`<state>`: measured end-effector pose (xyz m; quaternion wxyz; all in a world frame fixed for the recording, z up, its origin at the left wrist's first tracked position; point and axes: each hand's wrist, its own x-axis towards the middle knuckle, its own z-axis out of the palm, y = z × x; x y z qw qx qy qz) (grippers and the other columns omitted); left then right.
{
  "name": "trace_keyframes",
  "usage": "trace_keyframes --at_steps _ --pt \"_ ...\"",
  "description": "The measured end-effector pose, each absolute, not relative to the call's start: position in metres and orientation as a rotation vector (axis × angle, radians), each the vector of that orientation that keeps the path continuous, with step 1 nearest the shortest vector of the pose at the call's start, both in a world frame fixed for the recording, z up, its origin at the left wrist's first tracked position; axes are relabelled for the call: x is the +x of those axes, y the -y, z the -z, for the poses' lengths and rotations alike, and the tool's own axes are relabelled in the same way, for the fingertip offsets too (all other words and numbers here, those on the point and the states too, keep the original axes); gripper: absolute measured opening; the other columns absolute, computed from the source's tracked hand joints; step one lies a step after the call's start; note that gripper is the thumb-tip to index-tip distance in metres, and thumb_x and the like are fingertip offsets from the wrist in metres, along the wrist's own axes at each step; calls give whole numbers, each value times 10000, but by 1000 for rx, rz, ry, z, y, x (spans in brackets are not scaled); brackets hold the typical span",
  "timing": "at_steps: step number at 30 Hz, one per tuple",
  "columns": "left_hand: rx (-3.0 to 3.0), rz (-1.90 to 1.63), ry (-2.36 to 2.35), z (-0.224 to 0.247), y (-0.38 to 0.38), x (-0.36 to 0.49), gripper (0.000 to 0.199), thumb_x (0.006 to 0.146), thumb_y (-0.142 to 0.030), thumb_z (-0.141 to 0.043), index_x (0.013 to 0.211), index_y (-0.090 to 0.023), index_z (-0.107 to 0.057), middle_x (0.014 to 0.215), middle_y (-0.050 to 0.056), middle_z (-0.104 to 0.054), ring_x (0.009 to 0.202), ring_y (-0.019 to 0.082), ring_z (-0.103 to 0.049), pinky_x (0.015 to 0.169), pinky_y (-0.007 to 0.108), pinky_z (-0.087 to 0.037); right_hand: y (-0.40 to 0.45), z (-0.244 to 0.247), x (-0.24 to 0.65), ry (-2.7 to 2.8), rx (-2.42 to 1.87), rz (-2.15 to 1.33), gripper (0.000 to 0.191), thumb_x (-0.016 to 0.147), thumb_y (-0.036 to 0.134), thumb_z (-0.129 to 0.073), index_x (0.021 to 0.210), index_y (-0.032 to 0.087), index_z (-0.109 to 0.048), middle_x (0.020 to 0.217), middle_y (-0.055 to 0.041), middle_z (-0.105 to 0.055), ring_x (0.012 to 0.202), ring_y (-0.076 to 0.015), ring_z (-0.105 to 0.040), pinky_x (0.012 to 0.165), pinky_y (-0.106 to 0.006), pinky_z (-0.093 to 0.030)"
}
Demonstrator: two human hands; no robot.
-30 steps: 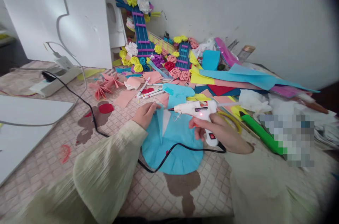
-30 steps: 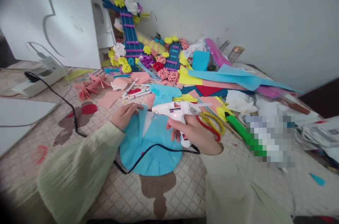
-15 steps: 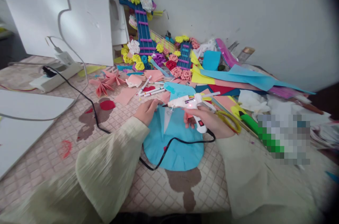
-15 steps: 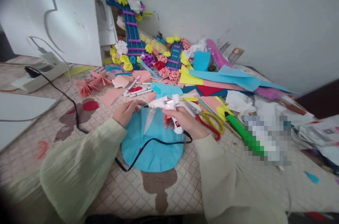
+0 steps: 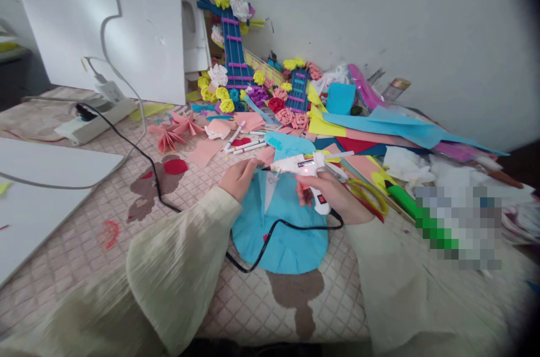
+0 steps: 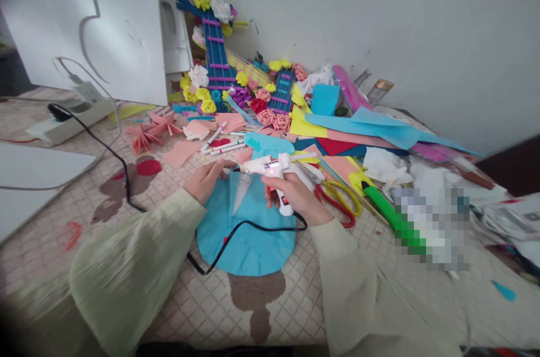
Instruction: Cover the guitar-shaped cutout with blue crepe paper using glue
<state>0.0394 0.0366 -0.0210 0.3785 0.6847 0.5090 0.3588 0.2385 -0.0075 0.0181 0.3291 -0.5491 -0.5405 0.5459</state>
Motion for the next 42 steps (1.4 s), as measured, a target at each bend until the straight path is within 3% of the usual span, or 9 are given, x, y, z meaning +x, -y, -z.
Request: trace_keyframes --at_steps 21,34,42 --pt "1708 -941 -1292 23 -36 40 613 853 -505 -183 989 -130 -648 928 72 -659 702 175 -572 726 315 -434 8 -15 241 1432 -1428 -1441 266 742 353 -519 551 172 -552 474 -10 -541 428 -128 -504 421 -242 -345" --pt "1718 -943 -1339 20 -33 38 716 849 -539 -75 1003 -152 -658 689 65 -611 719 205 -564 703 337 -427 10 -16 241 1507 -1465 -1434 294 767 363 -503 546 171 -533 477 -8 -544 440 -120 -504 447 -247 -336" --pt "1701 -947 -1328 16 -32 40 728 836 -554 -74 973 -143 -658 850 80 -653 695 190 -558 692 326 -428 16 -17 243 1534 -1462 -1507 308 777 393 -497 548 188 -516 467 5 -528 457 -127 -499 481 -263 -352"
